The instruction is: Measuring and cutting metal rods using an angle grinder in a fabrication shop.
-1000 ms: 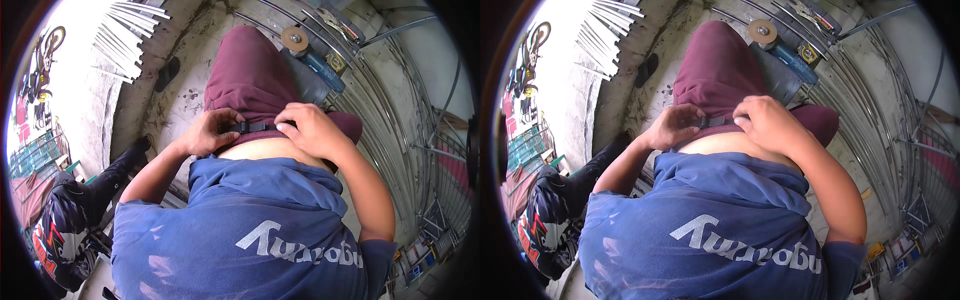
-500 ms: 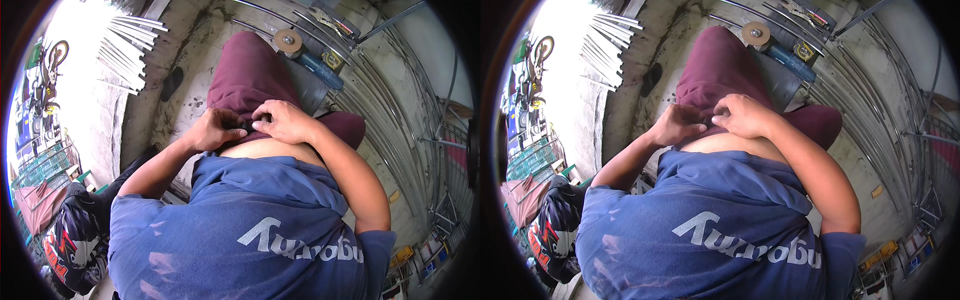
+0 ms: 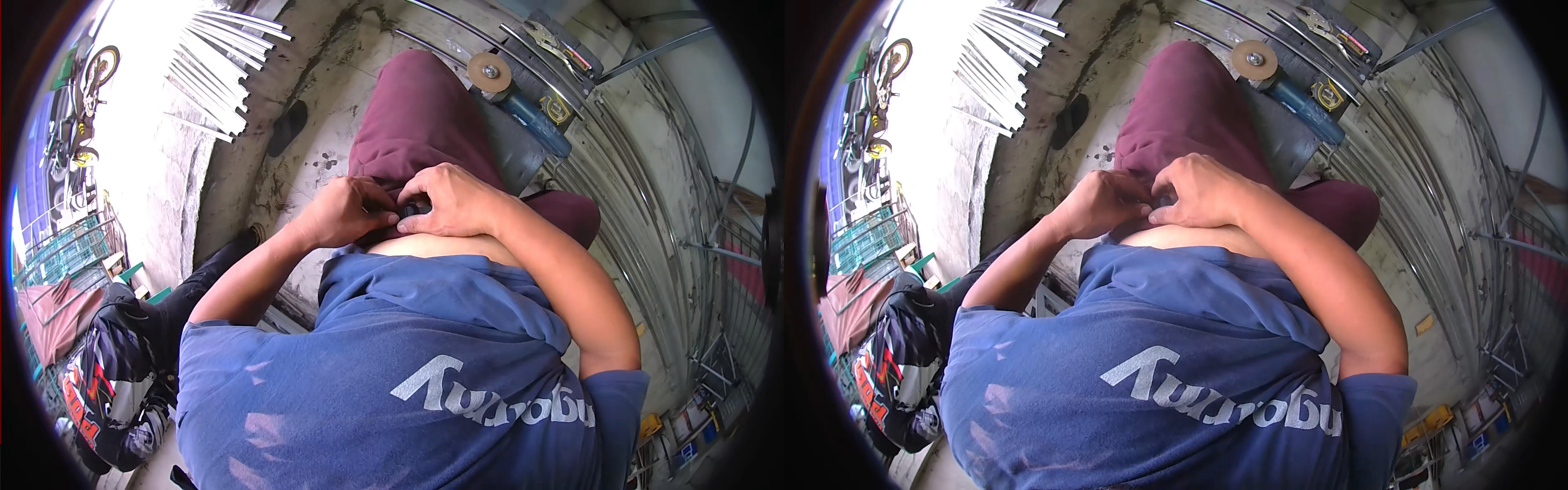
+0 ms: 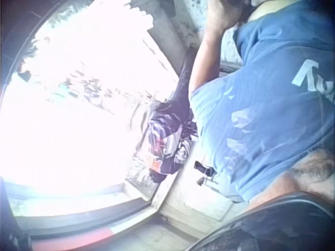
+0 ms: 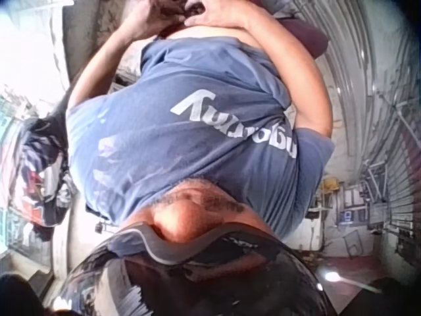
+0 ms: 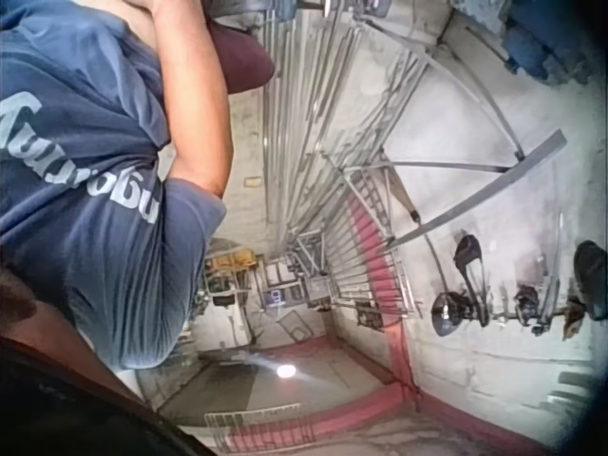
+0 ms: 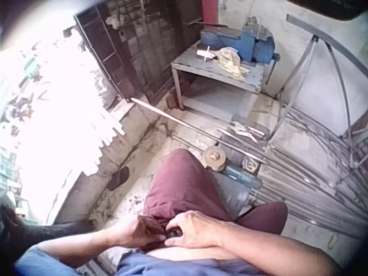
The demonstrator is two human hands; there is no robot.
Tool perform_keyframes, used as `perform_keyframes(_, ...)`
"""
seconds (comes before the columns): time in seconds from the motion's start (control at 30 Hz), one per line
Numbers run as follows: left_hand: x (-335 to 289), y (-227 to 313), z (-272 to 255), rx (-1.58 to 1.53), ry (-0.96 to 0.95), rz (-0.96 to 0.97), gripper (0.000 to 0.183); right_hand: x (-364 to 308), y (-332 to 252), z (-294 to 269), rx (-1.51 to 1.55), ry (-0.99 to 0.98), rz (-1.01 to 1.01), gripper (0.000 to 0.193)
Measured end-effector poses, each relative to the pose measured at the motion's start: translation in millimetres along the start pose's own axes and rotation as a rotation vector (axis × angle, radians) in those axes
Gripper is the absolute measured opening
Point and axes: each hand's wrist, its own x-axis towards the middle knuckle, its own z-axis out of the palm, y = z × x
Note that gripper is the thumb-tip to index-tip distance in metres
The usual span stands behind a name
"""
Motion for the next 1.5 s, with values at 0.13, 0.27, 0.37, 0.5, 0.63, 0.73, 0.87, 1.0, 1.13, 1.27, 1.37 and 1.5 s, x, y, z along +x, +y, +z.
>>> perform_keyframes(0.13,-12,17,2,0.074,0.116,0.068,0.021,1,-1,-4,-0.033,-0.103,0.002,0.049)
perform_keyframes(0.27,-17,22,7,0.132,0.174,0.109,0.022,1,-5,-2,-0.102,-0.102,-0.014,0.044)
perform_keyframes(0.37,-18,23,9,0.157,0.2,0.147,0.021,-1,-7,-2,-0.142,-0.111,0.014,0.043)
perform_keyframes(0.5,-14,25,7,0.209,0.109,0.111,0.023,0,-10,-5,-0.147,-0.162,0.006,0.044)
perform_keyframes(0.63,-8,28,8,0.131,0.07,-0.047,0.027,-2,-14,-3,-0.188,-0.183,0.038,0.046)
perform_keyframes(0.73,-5,27,9,0.163,0.034,-0.012,0.026,-9,-13,3,-0.184,-0.088,0.016,0.041)
perform_keyframes(0.87,-3,23,7,0.187,0.058,0.051,0.026,-16,-8,12,-0.249,0.052,-0.095,0.034)
perform_keyframes(1.0,-3,25,9,0.267,0.121,0.215,0.025,-18,-2,21,-0.295,0.154,-0.141,0.03)
perform_keyframes(1.13,-5,31,13,0.327,0.176,0.206,0.024,-17,2,25,-0.386,0.277,-0.235,0.029)
perform_keyframes(1.27,7,26,6,0.196,0.028,0.192,0.023,-21,8,17,-0.343,0.203,-0.258,0.035)
perform_keyframes(1.37,17,17,1,0.073,-0.149,0.112,0.025,-21,18,6,-0.043,0.034,-0.14,0.043)
perform_keyframes(1.5,20,14,8,0.144,-0.156,0.067,0.027,-28,29,-2,0.159,-0.017,0.021,0.039)
